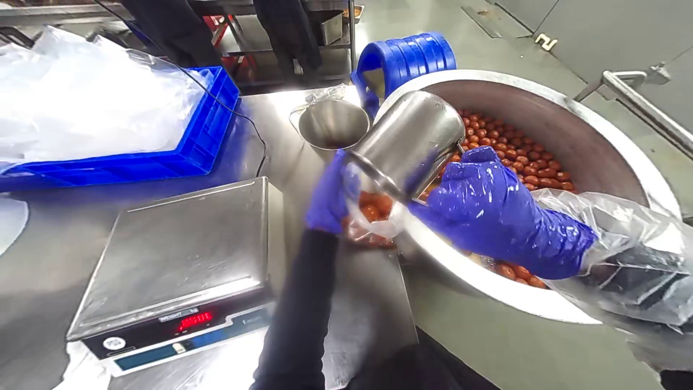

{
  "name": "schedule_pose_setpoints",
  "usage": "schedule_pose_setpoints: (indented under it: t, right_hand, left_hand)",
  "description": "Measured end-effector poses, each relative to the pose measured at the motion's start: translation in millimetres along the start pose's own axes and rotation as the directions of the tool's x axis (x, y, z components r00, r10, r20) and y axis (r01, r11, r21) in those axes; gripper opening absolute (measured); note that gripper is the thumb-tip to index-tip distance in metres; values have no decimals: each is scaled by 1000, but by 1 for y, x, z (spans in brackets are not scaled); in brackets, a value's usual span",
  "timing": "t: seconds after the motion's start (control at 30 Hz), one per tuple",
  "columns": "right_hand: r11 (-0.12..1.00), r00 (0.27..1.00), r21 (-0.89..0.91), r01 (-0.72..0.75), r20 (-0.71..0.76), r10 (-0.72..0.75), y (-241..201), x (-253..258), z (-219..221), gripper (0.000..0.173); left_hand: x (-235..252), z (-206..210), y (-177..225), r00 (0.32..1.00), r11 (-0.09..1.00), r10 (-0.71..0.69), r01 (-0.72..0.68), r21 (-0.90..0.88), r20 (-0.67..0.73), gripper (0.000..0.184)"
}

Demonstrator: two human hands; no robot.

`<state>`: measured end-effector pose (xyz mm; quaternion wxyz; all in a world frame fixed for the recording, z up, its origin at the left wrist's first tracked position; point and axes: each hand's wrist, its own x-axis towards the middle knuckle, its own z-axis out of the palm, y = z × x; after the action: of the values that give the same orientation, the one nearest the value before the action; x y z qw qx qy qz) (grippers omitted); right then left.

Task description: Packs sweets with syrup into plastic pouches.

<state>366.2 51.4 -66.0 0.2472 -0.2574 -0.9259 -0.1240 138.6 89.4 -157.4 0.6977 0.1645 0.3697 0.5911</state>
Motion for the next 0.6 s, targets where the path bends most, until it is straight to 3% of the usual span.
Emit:
schedule_pose_setpoints:
  t: [0.1, 0.17, 0.27, 0.33, 0.4, 0.5, 0.6]
  right_hand:
    - [963, 974, 230, -143, -140, 178, -1, 5, -3, 35]
    - [874, 920, 376, -308, -118, 375, 2, 1, -9, 29]
    - [532, 713, 635, -560, 43, 700, 6, -1, -26, 19]
    - [316, 612, 779, -542, 109, 783, 15, -9, -34, 21]
    - [178, 564, 871, -459, 130, 816, 31, -22, -36, 25]
    - [94, 478, 879, -468, 163, 863, 54, -46, -37, 27]
    - [25, 345, 822, -568, 210, 915, 79, -76, -12, 20]
  left_hand:
    - [5, -2, -1, 1000, 999, -16, 16, 40, -8, 40]
    - [3, -1, -1, 1000, 999, -4, 3, 44, 8, 44]
    - [1, -3, -2, 999, 999, 11, -13, 44, 47, 49]
    - [1, -2, -2, 999, 999, 2, -4, 52, 36, 51]
    - [1, -3, -2, 1000, 997, 10, -10, 76, 9, 50]
    - [1, -3, -4, 999, 990, 36, -34, 139, -16, 50]
    - [2, -8, -2, 998, 991, -10, 2, 133, 57, 60]
